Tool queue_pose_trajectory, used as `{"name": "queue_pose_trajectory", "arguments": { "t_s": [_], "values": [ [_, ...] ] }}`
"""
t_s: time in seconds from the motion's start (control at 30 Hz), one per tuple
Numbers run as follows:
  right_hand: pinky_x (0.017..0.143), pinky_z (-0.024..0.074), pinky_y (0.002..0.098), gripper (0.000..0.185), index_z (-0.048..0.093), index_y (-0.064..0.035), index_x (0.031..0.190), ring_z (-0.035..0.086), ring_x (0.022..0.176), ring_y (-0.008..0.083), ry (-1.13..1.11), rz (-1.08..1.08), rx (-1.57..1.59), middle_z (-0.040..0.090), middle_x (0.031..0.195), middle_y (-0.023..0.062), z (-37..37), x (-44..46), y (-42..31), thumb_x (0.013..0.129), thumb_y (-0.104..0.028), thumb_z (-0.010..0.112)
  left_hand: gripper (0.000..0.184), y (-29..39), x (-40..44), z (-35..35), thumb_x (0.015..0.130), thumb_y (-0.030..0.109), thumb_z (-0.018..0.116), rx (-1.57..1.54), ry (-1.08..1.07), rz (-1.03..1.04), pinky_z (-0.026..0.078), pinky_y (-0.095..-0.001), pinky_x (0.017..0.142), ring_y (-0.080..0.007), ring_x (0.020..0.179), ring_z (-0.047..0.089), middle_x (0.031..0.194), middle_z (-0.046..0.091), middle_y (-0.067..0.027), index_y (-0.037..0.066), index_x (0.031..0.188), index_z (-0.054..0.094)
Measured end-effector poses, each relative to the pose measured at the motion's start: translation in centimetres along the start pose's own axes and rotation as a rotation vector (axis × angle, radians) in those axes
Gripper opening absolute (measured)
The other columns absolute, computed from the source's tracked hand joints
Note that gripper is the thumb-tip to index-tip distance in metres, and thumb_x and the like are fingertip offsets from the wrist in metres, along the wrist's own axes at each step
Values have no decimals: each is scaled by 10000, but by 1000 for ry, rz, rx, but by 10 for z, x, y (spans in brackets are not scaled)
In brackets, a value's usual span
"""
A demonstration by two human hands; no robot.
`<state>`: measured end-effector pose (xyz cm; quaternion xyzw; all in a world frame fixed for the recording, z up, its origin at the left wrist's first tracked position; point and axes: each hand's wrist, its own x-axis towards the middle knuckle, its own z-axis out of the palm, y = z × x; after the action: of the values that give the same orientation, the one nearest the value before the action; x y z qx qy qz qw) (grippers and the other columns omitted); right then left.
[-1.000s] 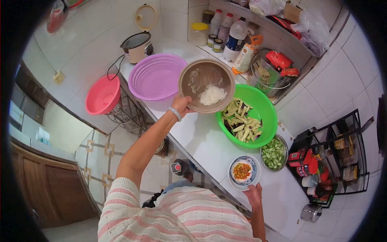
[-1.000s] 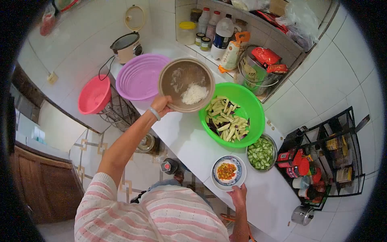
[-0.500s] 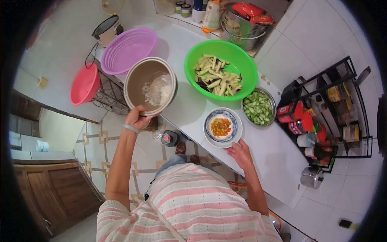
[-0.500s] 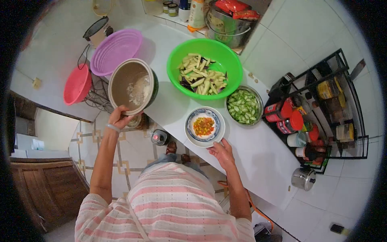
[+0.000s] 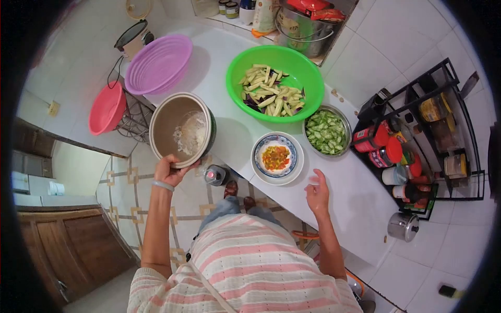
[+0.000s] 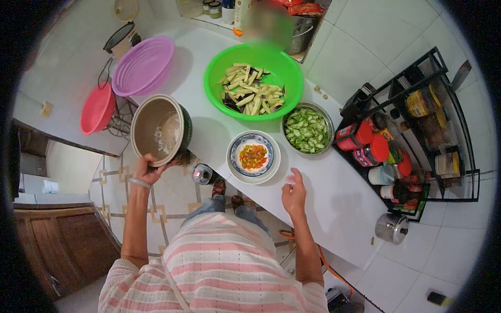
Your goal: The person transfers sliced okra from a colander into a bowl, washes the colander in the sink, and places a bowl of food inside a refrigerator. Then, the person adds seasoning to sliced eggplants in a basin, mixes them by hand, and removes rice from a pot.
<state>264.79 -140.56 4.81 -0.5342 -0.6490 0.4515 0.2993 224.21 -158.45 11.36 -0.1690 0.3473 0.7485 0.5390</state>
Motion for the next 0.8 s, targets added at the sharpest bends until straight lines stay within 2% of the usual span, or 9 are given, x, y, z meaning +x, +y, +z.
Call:
{"name": "queue_pose_trajectory", "arguments": {
  "t_s": [0.07, 0.2, 0.27, 0.37, 0.4, 0.6, 0.7, 0.77, 0.8],
  "values": [
    [540, 459, 265, 376, 498, -20, 1173, 531, 552, 132, 94, -289, -220, 552, 712, 80, 10, 4, -13, 803, -40, 565, 666, 0, -9, -2, 653, -72, 412, 2, 37, 16, 410, -618, 945, -484, 1137, 438, 1281, 387, -284, -61, 1299, 254],
    [551, 464, 295, 322, 539, -4, 1111, 547, 545, 185, -29, -144, -117, 570, 665, 86, 10, 6, -29, 796, -57, 577, 645, -12, -4, -12, 644, -72, 406, 16, 115, -2, 419, -613, 938, -474, 1140, 441, 1270, 398, -287, -77, 1279, 291],
    [560, 467, 318, 291, 565, 4, 1071, 556, 550, 212, -103, -70, -97, 580, 646, 93, 15, 13, -35, 795, -89, 587, 516, -16, -3, -22, 672, -64, 433, 35, 185, 25, 450, -588, 916, -433, 1111, 481, 1228, 439, -262, -76, 1185, 380],
    [579, 473, 358, 278, 598, 7, 1014, 578, 566, 261, -181, -93, -388, 591, 620, 119, 16, 14, -54, 797, -167, 600, 401, -21, -20, -18, 696, -57, 458, 96, 250, 69, 492, -530, 888, -388, 1025, 543, 1145, 490, -230, -66, 1095, 427],
    [632, 479, 406, 307, 612, 6, 998, 615, 631, 293, -208, -103, -496, 615, 655, 150, 19, 12, -59, 797, -225, 595, 368, -17, -22, -18, 702, -55, 465, 114, 255, 65, 505, -512, 879, -375, 997, 559, 1117, 506, -220, -62, 1069, 439],
    [715, 498, 393, 310, 632, 33, 959, 637, 686, 327, -97, -70, -574, 639, 745, 205, 48, 4, -58, 774, -214, 611, 379, 24, -8, -28, 727, -49, 436, 171, 207, 69, 507, -508, 871, -387, 1012, 557, 1114, 505, -242, -76, 1105, 410],
    [715, 479, 432, 279, 638, 27, 849, 626, 781, 365, -145, -41, -642, 631, 783, 236, 68, 25, -55, 764, -233, 580, 397, 41, -9, -41, 720, -59, 434, 167, 196, 72, 502, -512, 877, -387, 1027, 548, 1110, 507, -240, -83, 1115, 408],
    [713, 480, 438, 289, 622, 44, 740, 621, 801, 385, -199, 214, -659, 628, 784, 243, 75, 39, -66, 745, -242, 579, 403, 52, -5, -45, 712, -65, 442, 188, 162, 38, 491, -507, 897, -378, 1037, 544, 1117, 509, -232, -81, 1114, 419],
    [713, 482, 440, 302, 612, 54, 709, 622, 789, 386, -186, 248, -635, 625, 771, 248, 77, 45, -60, 738, -244, 581, 404, 58, -5, -43, 706, -68, 450, 195, 139, 28, 482, -500, 913, -369, 1041, 544, 1124, 510, -225, -77, 1110, 431]
  ]
}}
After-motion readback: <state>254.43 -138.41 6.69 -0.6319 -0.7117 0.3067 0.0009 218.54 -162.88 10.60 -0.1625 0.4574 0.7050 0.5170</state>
